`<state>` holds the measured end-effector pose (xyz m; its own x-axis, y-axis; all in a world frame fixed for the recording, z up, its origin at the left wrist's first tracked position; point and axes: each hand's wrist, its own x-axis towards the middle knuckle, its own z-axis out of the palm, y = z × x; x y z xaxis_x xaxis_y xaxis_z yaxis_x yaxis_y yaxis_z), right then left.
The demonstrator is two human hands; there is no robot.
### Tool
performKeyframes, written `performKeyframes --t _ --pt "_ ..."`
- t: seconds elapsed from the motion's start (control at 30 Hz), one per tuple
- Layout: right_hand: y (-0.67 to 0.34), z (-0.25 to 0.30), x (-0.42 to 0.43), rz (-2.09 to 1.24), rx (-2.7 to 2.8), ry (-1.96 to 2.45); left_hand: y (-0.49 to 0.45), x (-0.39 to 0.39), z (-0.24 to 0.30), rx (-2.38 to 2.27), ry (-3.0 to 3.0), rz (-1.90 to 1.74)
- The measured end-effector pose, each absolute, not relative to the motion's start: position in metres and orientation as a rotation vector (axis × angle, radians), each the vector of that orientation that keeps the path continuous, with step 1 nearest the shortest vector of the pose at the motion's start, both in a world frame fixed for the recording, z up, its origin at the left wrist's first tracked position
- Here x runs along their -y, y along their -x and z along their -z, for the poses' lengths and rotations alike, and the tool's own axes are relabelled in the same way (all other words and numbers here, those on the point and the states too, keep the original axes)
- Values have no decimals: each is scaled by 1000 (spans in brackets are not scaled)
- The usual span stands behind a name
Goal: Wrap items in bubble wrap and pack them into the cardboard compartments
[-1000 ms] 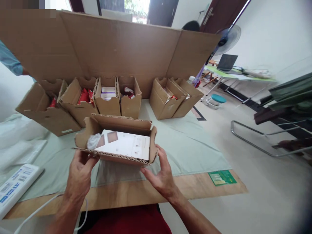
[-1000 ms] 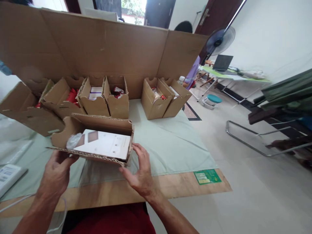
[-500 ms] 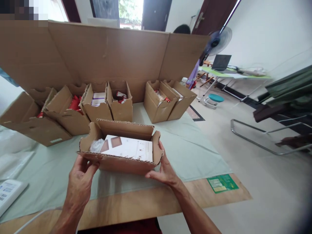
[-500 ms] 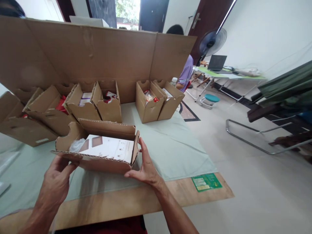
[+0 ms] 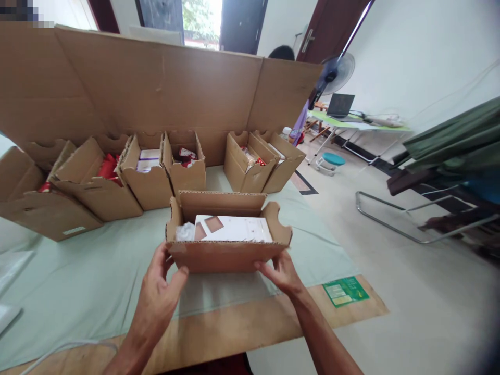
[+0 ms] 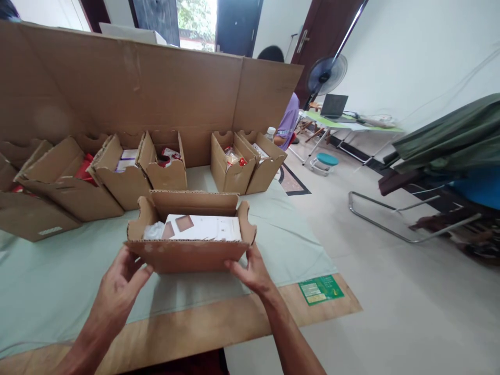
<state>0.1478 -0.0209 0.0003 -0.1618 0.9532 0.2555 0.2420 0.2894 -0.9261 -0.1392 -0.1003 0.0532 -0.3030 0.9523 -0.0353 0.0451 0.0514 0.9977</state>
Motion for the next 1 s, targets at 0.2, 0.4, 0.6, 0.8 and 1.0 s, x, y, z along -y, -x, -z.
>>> performKeyframes --t 0.2,0.4,0.6,0.8,1.0 --pt "-131 -21 -56 -974 1565 1031 104 157 -36 -1561 -1450 -1243" --pt "-101 -37 -94 -925 1498 1039 82 127 -42 -1431 -1531 -1061" --pt "-91 -41 -103 -932 1409 1053 71 101 -48 -1400 -1480 -1032" --pt "-84 -35 -107 -852 1443 1022 62 98 -42 -1399 -1482 -1009" --pt "-78 -26 -97 -760 1528 988 63 99 -30 -1438 -1457 -975"
